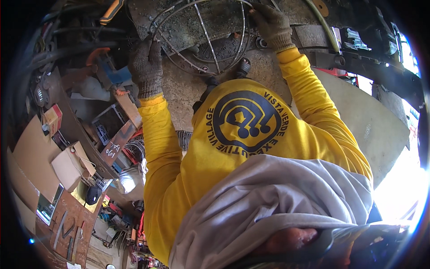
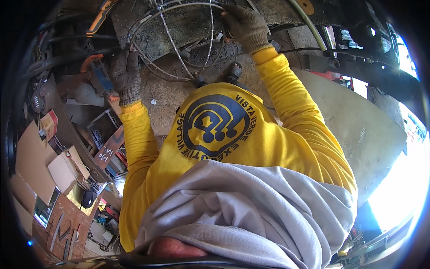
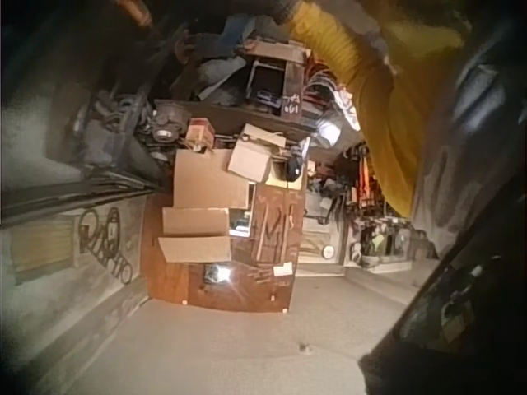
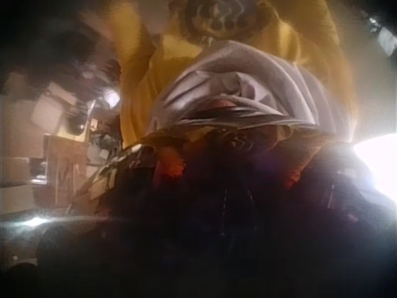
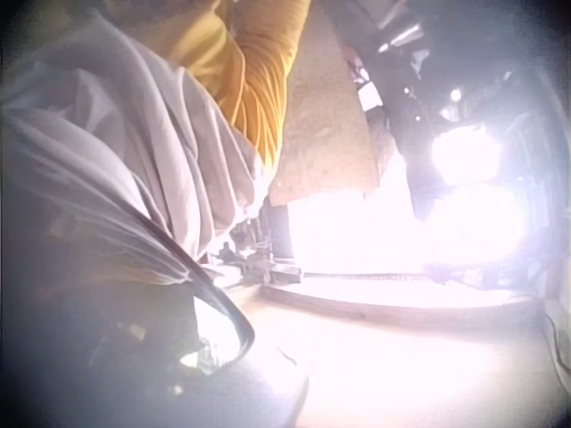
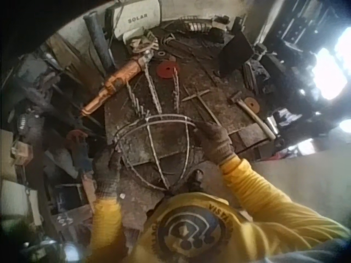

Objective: The person welds the joints of a circular metal wire frame using a handheld welding torch while holding the pieces in place with gloved hands.

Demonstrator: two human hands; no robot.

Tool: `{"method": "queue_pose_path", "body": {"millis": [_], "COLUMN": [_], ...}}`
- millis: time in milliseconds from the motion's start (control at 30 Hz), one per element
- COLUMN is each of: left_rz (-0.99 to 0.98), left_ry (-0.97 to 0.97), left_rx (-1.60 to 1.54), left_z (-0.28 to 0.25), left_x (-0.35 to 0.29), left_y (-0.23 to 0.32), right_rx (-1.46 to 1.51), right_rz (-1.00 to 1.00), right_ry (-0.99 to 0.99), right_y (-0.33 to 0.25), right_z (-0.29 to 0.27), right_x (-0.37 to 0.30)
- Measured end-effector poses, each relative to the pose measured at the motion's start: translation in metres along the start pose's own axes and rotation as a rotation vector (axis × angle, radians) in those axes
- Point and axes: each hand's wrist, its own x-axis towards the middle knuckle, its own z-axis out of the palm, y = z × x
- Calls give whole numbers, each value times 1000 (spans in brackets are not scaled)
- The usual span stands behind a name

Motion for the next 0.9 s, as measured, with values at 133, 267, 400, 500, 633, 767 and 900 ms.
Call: {"method": "queue_pose_path", "body": {"millis": [133, 267, 400, 500, 633, 767, 900], "left_rz": [-15, -14, -17, -41, -41, -55, -143], "left_ry": [-5, -5, 41, 18, -7, 10, -19], "left_rx": [-13, -36, -85, -122, -147, -200, -350], "left_z": [-1, 3, 5, -1, -10, -2, 1], "left_x": [5, 3, -2, -3, -5, -6, -6], "left_y": [8, 0, -6, -2, 1, -3, -5], "right_rx": [-40, -183, -538, -138, -408, -366, -456], "right_rz": [-42, -90, -372, -193, -367, -464, -446], "right_ry": [74, 63, 91, 37, 145, 118, -9], "right_y": [6, 6, 12, 12, 7, 21, 24], "right_z": [2, -1, 1, 5, 7, 1, -9], "right_x": [2, 1, 7, 4, 2, 8, 15]}}
